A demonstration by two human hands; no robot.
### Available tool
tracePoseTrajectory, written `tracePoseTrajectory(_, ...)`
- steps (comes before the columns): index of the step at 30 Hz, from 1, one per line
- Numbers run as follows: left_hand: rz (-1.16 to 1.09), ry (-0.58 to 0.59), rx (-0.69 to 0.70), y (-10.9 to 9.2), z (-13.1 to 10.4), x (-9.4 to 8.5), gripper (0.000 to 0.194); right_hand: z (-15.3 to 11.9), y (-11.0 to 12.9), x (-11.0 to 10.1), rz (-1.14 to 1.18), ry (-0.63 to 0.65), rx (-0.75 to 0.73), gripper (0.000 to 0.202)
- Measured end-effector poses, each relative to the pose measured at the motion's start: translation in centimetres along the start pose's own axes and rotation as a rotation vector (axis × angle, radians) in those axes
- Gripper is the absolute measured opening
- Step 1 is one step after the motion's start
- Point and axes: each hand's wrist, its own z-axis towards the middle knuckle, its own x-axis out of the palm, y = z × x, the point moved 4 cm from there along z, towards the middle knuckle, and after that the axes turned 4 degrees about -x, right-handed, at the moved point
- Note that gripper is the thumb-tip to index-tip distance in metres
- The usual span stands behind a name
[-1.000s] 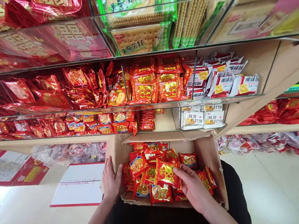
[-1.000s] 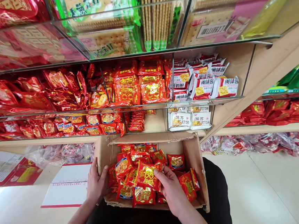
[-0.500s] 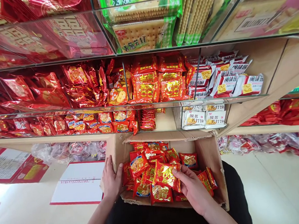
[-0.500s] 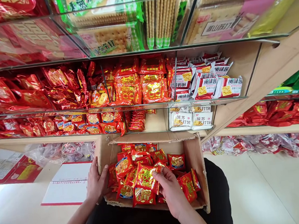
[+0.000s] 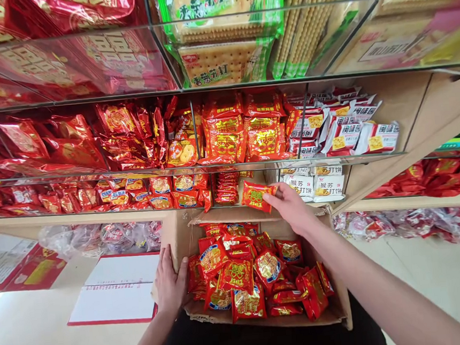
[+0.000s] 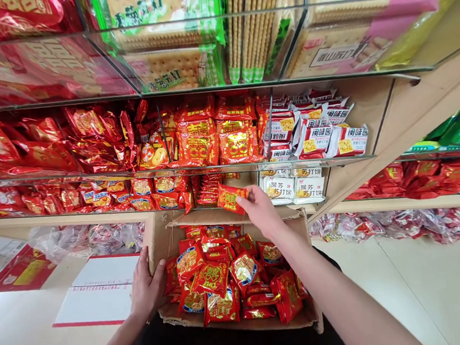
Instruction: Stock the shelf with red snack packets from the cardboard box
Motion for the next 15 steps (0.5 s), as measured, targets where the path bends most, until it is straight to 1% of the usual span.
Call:
tracePoseTrajectory(2,0.002,-0.003,0.003,0.2,0.0,0.0,0.065,3.4,-1.4,0.6,-0.154,-0.046,0.048,0.016)
tracePoseTrajectory(4,0.003,-0.005,0.011,0.3,0.0,0.0,0.065,6.6,-2.9,1.2,-0.279,-0.117,0.076,0.017)
tracePoseTrajectory(8,0.021,-0.008,0.008,0.5,0.0,-0.1,0.064,11.7,-5.9,1.9,-0.375,-0.225,0.168,0.017)
tracePoseTrajectory(12,0.025,-0.017,0.012,0.7,0.1,-0.1,0.062,14.7,-8.5,2.3,-0.446,-0.270,0.247,0.018)
tracePoseTrajectory(15,0.026,-0.022,0.012,0.9,0.1,0.0,0.061,16.0,-9.9,2.8,-0.479,-0.288,0.227,0.023)
